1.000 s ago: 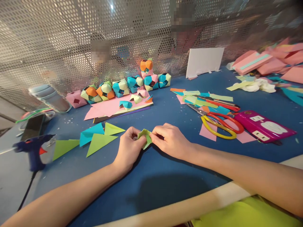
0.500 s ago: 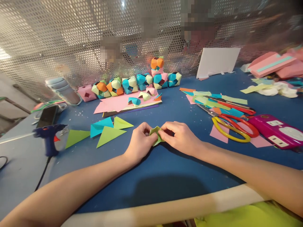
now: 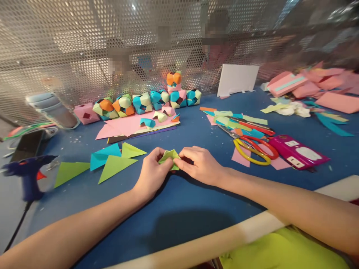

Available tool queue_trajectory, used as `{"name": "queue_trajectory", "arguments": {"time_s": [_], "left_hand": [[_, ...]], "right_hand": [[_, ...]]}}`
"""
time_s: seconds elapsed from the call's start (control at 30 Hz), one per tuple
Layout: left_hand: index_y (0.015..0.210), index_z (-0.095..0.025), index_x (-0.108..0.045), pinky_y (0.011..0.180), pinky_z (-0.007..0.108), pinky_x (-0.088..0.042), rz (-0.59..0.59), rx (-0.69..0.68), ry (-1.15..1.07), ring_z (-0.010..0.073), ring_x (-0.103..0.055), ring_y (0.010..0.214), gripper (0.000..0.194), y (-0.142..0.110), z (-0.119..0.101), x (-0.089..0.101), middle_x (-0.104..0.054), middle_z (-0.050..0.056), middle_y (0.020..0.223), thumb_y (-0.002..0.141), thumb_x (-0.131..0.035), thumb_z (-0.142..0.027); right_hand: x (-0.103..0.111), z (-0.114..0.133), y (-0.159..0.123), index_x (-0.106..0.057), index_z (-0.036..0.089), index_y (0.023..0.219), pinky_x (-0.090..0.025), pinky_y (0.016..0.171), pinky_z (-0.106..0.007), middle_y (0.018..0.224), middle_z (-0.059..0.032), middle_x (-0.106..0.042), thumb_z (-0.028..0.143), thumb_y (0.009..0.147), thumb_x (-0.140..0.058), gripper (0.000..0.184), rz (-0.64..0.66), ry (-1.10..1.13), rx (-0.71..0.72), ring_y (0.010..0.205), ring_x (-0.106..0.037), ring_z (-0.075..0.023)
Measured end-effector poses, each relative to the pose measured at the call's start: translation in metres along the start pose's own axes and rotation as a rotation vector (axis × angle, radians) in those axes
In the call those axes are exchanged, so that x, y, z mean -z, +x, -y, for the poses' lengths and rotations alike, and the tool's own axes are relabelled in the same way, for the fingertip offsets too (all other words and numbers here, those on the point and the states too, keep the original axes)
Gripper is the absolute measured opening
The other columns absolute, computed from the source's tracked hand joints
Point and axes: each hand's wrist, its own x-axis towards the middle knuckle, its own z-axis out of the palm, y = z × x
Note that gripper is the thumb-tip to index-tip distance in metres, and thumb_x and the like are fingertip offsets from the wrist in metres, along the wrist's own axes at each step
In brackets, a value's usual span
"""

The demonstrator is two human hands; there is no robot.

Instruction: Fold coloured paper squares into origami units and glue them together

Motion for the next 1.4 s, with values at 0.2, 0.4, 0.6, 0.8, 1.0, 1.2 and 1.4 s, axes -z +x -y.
{"name": "queue_trajectory", "arguments": {"time_s": [0.2, 0.4, 0.6, 0.8, 1.0, 1.2, 1.4], "left_hand": [[0.068, -0.019, -0.053, 0.054, 0.023, -0.044, 0.017, 0.062, -0.009, 0.0124, -0.057, 0.054, 0.014, -0.001, -0.003, 0.000, -0.059, -0.004, 0.060, 0.068, -0.065, -0.025], [0.070, -0.018, -0.055, 0.054, 0.023, -0.046, 0.017, 0.045, -0.007, 0.0127, -0.059, 0.054, 0.013, 0.001, -0.001, 0.001, -0.060, -0.004, 0.062, 0.068, -0.065, -0.026], [0.071, -0.017, -0.054, 0.055, 0.024, -0.048, 0.025, 0.057, -0.081, 0.0117, -0.059, 0.052, 0.007, 0.005, 0.001, -0.003, -0.062, -0.003, 0.063, 0.067, -0.060, -0.019], [0.068, -0.017, -0.054, 0.051, 0.025, -0.049, 0.012, 0.001, -0.099, 0.0120, -0.059, 0.051, 0.007, 0.008, 0.006, -0.007, -0.061, -0.003, 0.061, 0.063, -0.059, -0.015], [0.070, -0.019, -0.051, 0.050, 0.024, -0.048, 0.027, -0.070, -0.017, 0.0125, -0.059, 0.051, 0.008, 0.010, 0.012, -0.009, -0.061, -0.003, 0.061, 0.065, -0.054, -0.014], [0.066, -0.020, -0.051, 0.047, 0.024, -0.045, 0.041, -0.129, 0.091, 0.0145, -0.058, 0.046, 0.007, 0.012, 0.012, -0.010, -0.059, -0.003, 0.052, 0.064, -0.054, -0.014], [0.065, -0.020, -0.051, 0.046, 0.024, -0.040, 0.020, -0.169, 0.191, 0.0140, -0.057, 0.045, 0.008, 0.013, 0.013, -0.012, -0.060, -0.003, 0.053, 0.063, -0.056, -0.014]], "right_hand": [[0.007, 0.001, 0.001, -0.057, 0.018, 0.073, -0.036, 0.064, -0.024, 0.066, 0.0009, -0.060, 0.040, 0.094, -0.046, 0.032, 0.024, 0.054, 0.003, 0.059, -0.050, -0.0102], [0.010, 0.000, 0.002, -0.055, 0.017, 0.067, -0.037, 0.064, -0.025, 0.064, -0.0004, -0.058, 0.042, 0.097, -0.036, 0.043, -0.018, 0.134, -0.011, 0.060, -0.050, -0.0102], [0.002, -0.023, 0.012, -0.058, 0.016, 0.068, -0.040, 0.053, -0.023, 0.060, -0.0010, -0.058, 0.057, 0.092, -0.039, 0.051, -0.071, 0.429, -0.405, 0.051, -0.051, -0.0098], [-0.003, -0.033, 0.016, -0.060, 0.014, 0.066, -0.038, 0.046, -0.022, 0.057, -0.0010, -0.058, 0.062, 0.086, -0.049, 0.052, -0.110, 0.562, -0.525, 0.044, -0.048, -0.0075], [-0.005, -0.032, 0.013, -0.059, 0.015, 0.064, -0.036, 0.046, -0.023, 0.055, -0.0012, -0.057, 0.060, 0.086, -0.048, 0.052, -0.121, 0.426, -0.453, 0.043, -0.047, -0.0083], [-0.003, -0.028, 0.013, -0.058, 0.016, 0.063, -0.037, 0.047, -0.024, 0.054, 0.0001, -0.056, 0.057, 0.087, -0.047, 0.049, -0.104, 0.367, -0.400, 0.043, -0.048, -0.0094], [-0.002, -0.029, 0.012, -0.059, 0.016, 0.062, -0.037, 0.048, -0.025, 0.053, -0.0007, -0.057, 0.056, 0.087, -0.047, 0.050, -0.047, 0.381, -0.350, 0.044, -0.047, -0.0102]]}}
